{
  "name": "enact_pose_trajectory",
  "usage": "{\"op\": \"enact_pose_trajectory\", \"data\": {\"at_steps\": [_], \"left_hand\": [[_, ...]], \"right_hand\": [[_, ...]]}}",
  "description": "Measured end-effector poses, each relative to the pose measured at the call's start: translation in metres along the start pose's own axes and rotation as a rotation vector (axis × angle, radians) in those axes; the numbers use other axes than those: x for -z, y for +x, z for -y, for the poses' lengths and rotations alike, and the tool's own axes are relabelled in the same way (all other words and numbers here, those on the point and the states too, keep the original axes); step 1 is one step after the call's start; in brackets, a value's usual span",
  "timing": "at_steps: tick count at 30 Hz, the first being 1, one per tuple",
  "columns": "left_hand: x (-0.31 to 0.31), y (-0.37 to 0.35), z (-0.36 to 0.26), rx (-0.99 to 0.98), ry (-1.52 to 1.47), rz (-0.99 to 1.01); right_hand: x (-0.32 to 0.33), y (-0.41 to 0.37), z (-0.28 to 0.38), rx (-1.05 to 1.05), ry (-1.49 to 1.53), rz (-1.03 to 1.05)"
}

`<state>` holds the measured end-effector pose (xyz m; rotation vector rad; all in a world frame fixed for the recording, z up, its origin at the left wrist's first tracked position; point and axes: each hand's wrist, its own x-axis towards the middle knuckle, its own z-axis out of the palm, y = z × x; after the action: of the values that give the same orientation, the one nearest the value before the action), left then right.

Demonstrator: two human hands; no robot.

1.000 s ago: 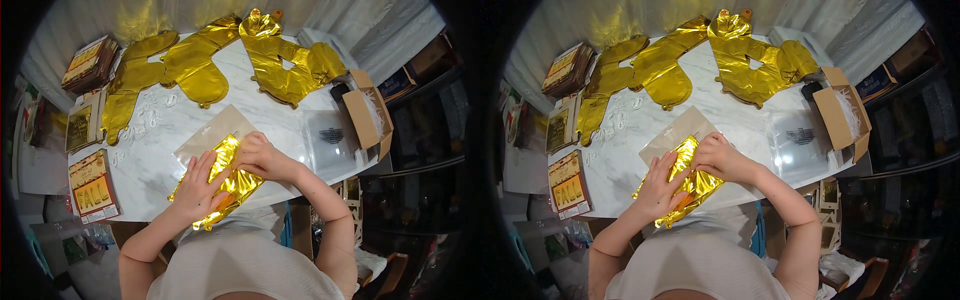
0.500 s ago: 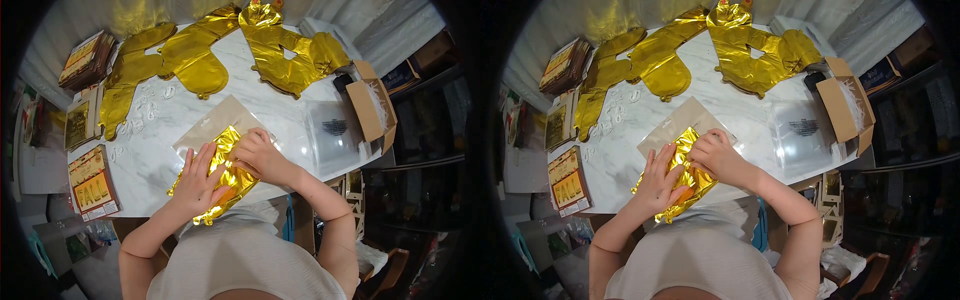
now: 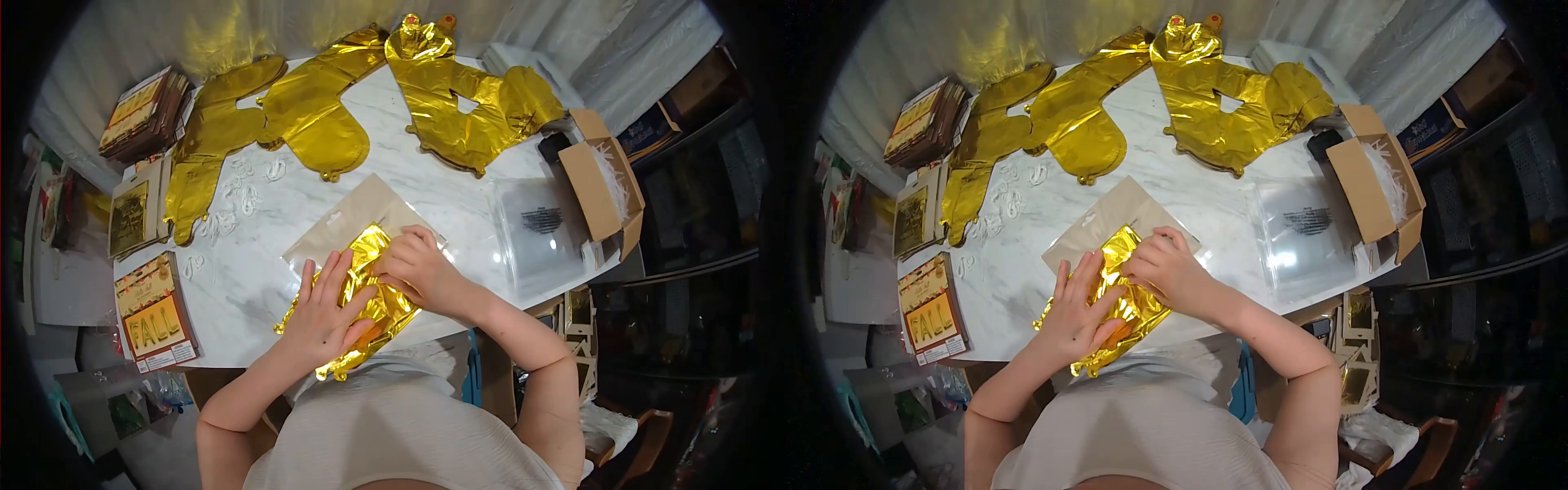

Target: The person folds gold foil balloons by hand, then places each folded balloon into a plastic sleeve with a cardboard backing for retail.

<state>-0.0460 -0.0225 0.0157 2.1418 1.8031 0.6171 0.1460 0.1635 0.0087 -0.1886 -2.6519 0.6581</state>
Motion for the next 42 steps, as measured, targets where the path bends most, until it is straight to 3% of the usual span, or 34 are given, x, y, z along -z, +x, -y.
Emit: {"op": "enact_pose_trajectory", "data": {"at_steps": [3,9,17,22,29,34,42], "left_hand": [[0.005,-0.001,-0.004,-0.045,0.164,0.008],[0.043,0.000,-0.026,-0.116,0.079,0.125],[0.020,-0.011,-0.006,-0.169,0.099,0.213],[0.015,-0.011,-0.002,-0.194,0.119,0.181],[0.013,-0.014,-0.001,-0.194,0.118,0.132],[0.013,-0.011,-0.002,-0.201,0.120,0.121],[0.014,-0.012,-0.001,-0.215,0.118,0.124]], "right_hand": [[0.002,0.001,0.000,-0.011,0.038,-0.002],[0.005,0.002,0.000,-0.027,0.077,-0.013],[0.003,0.001,-0.002,-0.006,0.063,-0.034],[0.008,0.000,-0.004,-0.043,0.103,-0.035],[0.007,-0.009,0.042,0.072,-0.165,0.131],[0.006,-0.020,0.043,-0.082,-0.160,0.195],[0.004,-0.021,0.037,-0.101,-0.143,0.240]]}}
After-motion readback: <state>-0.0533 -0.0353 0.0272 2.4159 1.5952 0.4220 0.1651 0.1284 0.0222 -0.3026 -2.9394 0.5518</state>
